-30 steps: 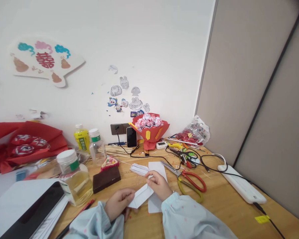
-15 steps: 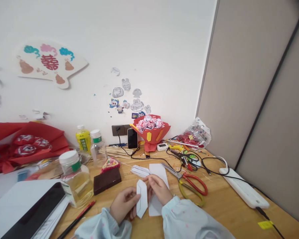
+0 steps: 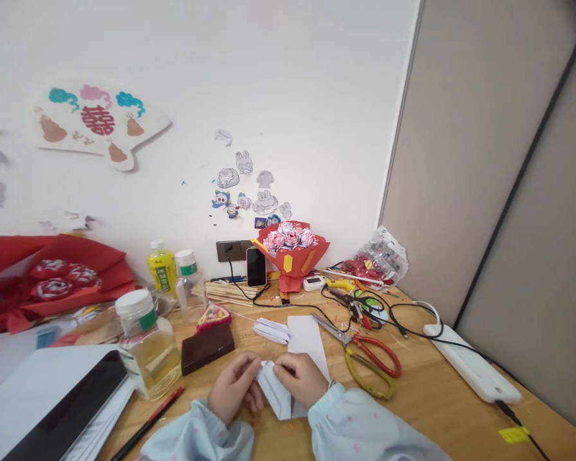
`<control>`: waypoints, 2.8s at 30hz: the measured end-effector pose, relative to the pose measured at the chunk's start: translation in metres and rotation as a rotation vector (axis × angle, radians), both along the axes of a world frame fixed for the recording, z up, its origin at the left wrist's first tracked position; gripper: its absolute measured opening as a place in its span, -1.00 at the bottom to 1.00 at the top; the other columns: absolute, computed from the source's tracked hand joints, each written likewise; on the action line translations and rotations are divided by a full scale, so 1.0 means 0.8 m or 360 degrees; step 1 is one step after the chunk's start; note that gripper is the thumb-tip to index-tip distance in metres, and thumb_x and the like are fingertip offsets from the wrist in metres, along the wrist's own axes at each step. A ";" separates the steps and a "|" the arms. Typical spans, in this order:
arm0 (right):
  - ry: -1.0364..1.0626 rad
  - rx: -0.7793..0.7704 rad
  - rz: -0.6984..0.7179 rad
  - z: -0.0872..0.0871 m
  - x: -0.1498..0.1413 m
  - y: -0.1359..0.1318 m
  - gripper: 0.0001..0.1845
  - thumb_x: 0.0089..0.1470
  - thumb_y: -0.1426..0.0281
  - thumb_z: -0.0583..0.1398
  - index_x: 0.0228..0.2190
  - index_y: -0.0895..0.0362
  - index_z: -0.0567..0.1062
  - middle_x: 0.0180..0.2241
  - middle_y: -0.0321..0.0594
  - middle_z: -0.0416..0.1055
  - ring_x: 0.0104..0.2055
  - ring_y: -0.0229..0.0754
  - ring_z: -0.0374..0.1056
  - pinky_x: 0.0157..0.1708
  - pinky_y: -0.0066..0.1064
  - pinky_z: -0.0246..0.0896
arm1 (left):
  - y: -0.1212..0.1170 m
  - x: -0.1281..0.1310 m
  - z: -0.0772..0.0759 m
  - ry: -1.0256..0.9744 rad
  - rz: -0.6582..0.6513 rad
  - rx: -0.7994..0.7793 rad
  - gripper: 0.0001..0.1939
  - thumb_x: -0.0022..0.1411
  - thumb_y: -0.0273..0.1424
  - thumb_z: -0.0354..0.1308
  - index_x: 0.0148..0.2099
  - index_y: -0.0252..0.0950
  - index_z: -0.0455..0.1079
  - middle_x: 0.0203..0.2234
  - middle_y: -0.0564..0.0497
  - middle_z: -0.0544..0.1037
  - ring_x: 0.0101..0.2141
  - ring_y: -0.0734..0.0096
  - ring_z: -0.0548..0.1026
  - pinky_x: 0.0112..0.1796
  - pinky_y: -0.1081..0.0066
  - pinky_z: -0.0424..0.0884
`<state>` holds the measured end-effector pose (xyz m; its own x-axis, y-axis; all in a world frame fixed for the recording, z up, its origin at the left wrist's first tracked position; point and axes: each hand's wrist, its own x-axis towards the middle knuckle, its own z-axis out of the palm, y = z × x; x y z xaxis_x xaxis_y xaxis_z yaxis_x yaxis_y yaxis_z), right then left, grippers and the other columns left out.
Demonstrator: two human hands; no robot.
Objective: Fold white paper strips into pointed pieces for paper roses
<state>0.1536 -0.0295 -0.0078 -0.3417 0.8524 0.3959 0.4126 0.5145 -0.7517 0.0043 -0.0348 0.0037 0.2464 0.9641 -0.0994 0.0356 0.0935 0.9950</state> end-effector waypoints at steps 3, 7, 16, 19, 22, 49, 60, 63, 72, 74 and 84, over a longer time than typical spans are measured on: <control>0.0086 -0.0039 -0.0065 -0.002 0.002 0.003 -0.70 0.00 0.29 -0.01 -0.56 0.17 0.41 -0.63 -0.33 0.26 -0.55 -0.32 0.13 -0.54 -0.52 0.00 | 0.000 0.000 0.002 -0.0030 0.0004 -0.0015 -0.54 -0.26 0.01 0.11 -0.46 -0.27 0.17 -0.91 0.17 0.36 -0.83 0.51 0.33 -0.78 0.58 0.22; 0.0395 -0.0160 -0.0117 -0.005 0.009 0.013 -0.63 -0.01 0.16 -0.02 -0.52 0.18 0.38 -0.56 -0.28 0.28 -0.46 -0.27 0.20 -0.47 -0.48 0.08 | 0.003 -0.004 0.003 -0.0138 0.0124 0.0018 -0.58 -0.27 -0.06 0.18 -0.48 -0.28 0.19 -0.83 0.15 0.42 -0.77 0.51 0.38 -0.71 0.56 0.29; 0.0831 -0.0633 0.0102 -0.014 0.011 0.025 -0.53 -0.31 0.02 0.16 -0.48 0.16 0.29 -0.69 -0.44 0.17 -0.71 -0.40 0.09 -0.72 -0.54 0.02 | 0.008 -0.013 0.001 -0.0224 0.0211 -0.0010 -0.61 -0.26 -0.10 0.20 -0.53 -0.27 0.17 -0.82 0.14 0.44 -0.73 0.49 0.42 -0.68 0.58 0.31; 0.0782 -0.0582 0.0079 -0.014 0.011 0.024 -0.59 -0.27 0.07 0.16 -0.48 0.17 0.29 -0.71 -0.46 0.15 -0.72 -0.41 0.09 -0.74 -0.56 -0.01 | 0.006 -0.008 -0.003 -0.0190 0.0178 -0.0031 -0.59 -0.28 -0.07 0.19 -0.54 -0.29 0.18 -0.86 0.17 0.39 -0.80 0.54 0.36 -0.77 0.62 0.23; 0.0760 -0.0600 0.0098 -0.015 0.012 0.024 -0.59 -0.23 0.08 0.15 -0.45 0.17 0.29 -0.72 -0.45 0.19 -0.75 -0.40 0.10 -0.75 -0.55 -0.01 | 0.006 -0.007 -0.005 -0.0190 0.0142 -0.0085 -0.51 -0.31 -0.07 0.22 -0.39 -0.31 0.23 -0.81 0.17 0.41 -0.80 0.50 0.37 -0.79 0.60 0.23; 0.0799 -0.0359 0.0133 -0.008 0.010 0.016 -0.85 -0.15 0.34 0.15 -0.51 0.17 0.46 -0.54 -0.29 0.35 -0.60 -0.35 0.25 -0.57 -0.51 0.17 | 0.007 -0.009 -0.007 -0.0318 0.0142 -0.0243 -0.62 -0.23 -0.12 0.21 -0.45 -0.29 0.24 -0.85 0.19 0.38 -0.84 0.55 0.32 -0.80 0.60 0.21; 0.0483 -0.0484 0.0176 -0.012 0.008 0.011 -0.75 -0.07 0.24 0.08 -0.47 0.19 0.39 -0.63 -0.36 0.22 -0.65 -0.37 0.18 -0.67 -0.56 0.11 | -0.001 0.001 -0.004 -0.0055 0.0045 0.0080 -0.54 -0.29 -0.10 0.21 -0.41 -0.33 0.27 -0.84 0.19 0.37 -0.80 0.54 0.31 -0.74 0.55 0.21; 0.0383 -0.0416 0.0154 -0.013 0.008 0.012 -0.72 -0.07 0.23 0.08 -0.50 0.20 0.41 -0.59 -0.32 0.26 -0.61 -0.36 0.21 -0.62 -0.57 0.13 | -0.003 0.001 0.001 0.0020 0.0055 0.0078 -0.53 -0.30 -0.06 0.19 -0.42 -0.33 0.28 -0.84 0.15 0.39 -0.79 0.52 0.31 -0.72 0.53 0.22; 0.0463 -0.0536 0.0121 -0.021 0.007 0.016 -0.72 -0.13 0.21 0.13 -0.49 0.19 0.41 -0.61 -0.34 0.29 -0.65 -0.36 0.23 -0.65 -0.55 0.13 | -0.001 -0.002 -0.004 0.0029 0.0033 0.0079 -0.66 -0.21 -0.12 0.18 -0.48 -0.31 0.31 -0.78 0.07 0.47 -0.72 0.43 0.38 -0.63 0.48 0.29; 0.0491 -0.0572 0.0136 -0.020 0.006 0.016 -0.71 -0.15 0.20 0.14 -0.50 0.19 0.41 -0.63 -0.35 0.28 -0.65 -0.36 0.23 -0.65 -0.54 0.14 | -0.001 -0.001 -0.003 0.0029 0.0043 0.0063 -0.66 -0.23 -0.12 0.19 -0.49 -0.30 0.31 -0.78 0.07 0.46 -0.71 0.41 0.40 -0.62 0.47 0.30; 0.0450 -0.0484 0.0143 -0.023 0.009 0.017 -0.70 -0.17 0.18 0.15 -0.49 0.18 0.44 -0.56 -0.30 0.34 -0.54 -0.29 0.27 -0.53 -0.48 0.18 | -0.005 0.004 0.004 -0.0044 0.0035 -0.0136 -0.61 -0.31 -0.11 0.23 -0.48 -0.30 0.31 -0.75 0.04 0.50 -0.63 0.34 0.46 -0.54 0.43 0.36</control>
